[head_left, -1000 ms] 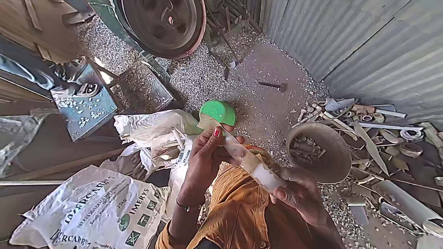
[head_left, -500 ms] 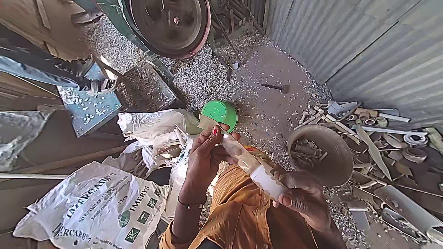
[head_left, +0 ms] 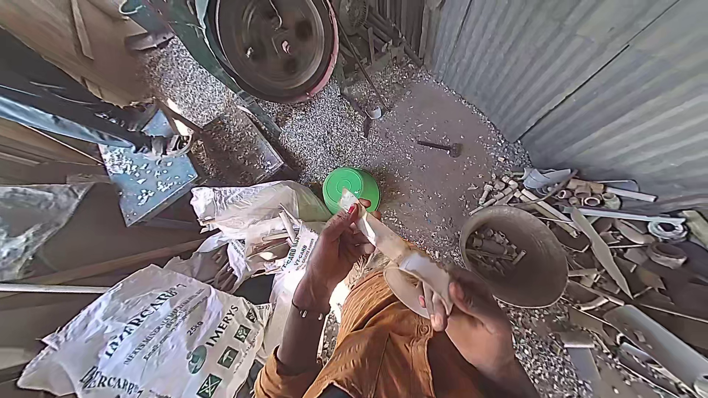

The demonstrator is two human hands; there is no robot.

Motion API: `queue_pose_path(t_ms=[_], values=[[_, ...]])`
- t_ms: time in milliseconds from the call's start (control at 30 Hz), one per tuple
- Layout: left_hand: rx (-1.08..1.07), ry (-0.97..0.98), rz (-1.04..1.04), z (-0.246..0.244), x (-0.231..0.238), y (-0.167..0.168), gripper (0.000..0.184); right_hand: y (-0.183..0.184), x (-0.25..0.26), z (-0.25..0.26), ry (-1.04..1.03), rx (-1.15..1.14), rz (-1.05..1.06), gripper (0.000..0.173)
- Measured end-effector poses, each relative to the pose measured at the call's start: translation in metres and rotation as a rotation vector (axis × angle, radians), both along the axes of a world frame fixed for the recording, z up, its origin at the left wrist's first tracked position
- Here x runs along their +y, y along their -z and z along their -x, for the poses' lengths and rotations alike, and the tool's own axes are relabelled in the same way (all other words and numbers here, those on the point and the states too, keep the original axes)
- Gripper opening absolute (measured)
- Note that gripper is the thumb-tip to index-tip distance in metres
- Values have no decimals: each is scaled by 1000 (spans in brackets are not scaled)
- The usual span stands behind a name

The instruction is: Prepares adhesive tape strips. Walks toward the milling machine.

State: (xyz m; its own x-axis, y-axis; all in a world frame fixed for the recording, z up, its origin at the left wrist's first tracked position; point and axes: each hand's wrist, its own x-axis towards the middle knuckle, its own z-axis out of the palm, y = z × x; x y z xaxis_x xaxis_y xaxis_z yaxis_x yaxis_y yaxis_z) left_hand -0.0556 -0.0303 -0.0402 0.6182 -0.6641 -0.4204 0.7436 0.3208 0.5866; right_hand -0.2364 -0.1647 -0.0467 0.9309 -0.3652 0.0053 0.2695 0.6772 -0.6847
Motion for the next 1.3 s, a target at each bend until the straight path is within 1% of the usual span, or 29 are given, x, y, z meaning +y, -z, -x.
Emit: queue_pose_path(t_ms=[67,133,233,267,333,433,467,533,567,667,700,767,833,933,967,1067,1100,1167,1200,1233,1300], values=[[86,51,11,3,1,9,43,-2,-3,-1,20,71,-185,20],[117,64,-27,8,0,14,45,-2,-5,-1,31,115,-298,18],[55,95,-191,16,-7,16,51,-3,-4,-2,41,161,-326,18],[35,117,-214,18,-8,17,54,-5,-3,-2,48,175,-328,18],[46,145,-174,22,-10,19,63,-7,-3,0,65,189,-343,18],[-6,220,21,28,-5,26,83,-9,-6,0,74,174,-357,18],[-52,229,70,29,-4,29,85,-9,-7,0,67,160,-348,19],[-169,246,74,31,-2,34,80,-9,-10,-2,72,140,-333,20],[-254,268,30,31,0,37,73,-9,-11,-2,78,133,-337,20],[-476,317,-90,33,0,36,43,-10,-13,-3,82,126,-332,21],[-539,318,-84,34,-1,33,39,-9,-13,-3,72,116,-329,21],[-660,299,-48,38,-5,26,41,-7,-12,-3,46,82,-304,20],[-759,289,-26,41,-8,21,52,-6,-10,-3,23,31,-215,21],[-805,285,-8,45,-9,15,71,0,-10,0,2,-34,30,22],[-828,281,-7,45,-9,13,72,3,-11,1,7,-35,119,21],[-942,224,-36,47,-9,9,62,9,-10,5,54,-5,433,17],[-969,206,-55,47,-10,8,58,10,-9,4,93,0,563,18],[-998,195,-72,48,-12,6,49,9,-6,2,170,8,829,26],[-1001,194,-71,47,-14,5,47,8,-5,2,196,5,927,28],[-993,187,-63,47,-16,5,47,7,-4,1,208,0,989,28],[-1002,177,-99,47,-17,5,52,6,-5,0,212,9,1038,30]])
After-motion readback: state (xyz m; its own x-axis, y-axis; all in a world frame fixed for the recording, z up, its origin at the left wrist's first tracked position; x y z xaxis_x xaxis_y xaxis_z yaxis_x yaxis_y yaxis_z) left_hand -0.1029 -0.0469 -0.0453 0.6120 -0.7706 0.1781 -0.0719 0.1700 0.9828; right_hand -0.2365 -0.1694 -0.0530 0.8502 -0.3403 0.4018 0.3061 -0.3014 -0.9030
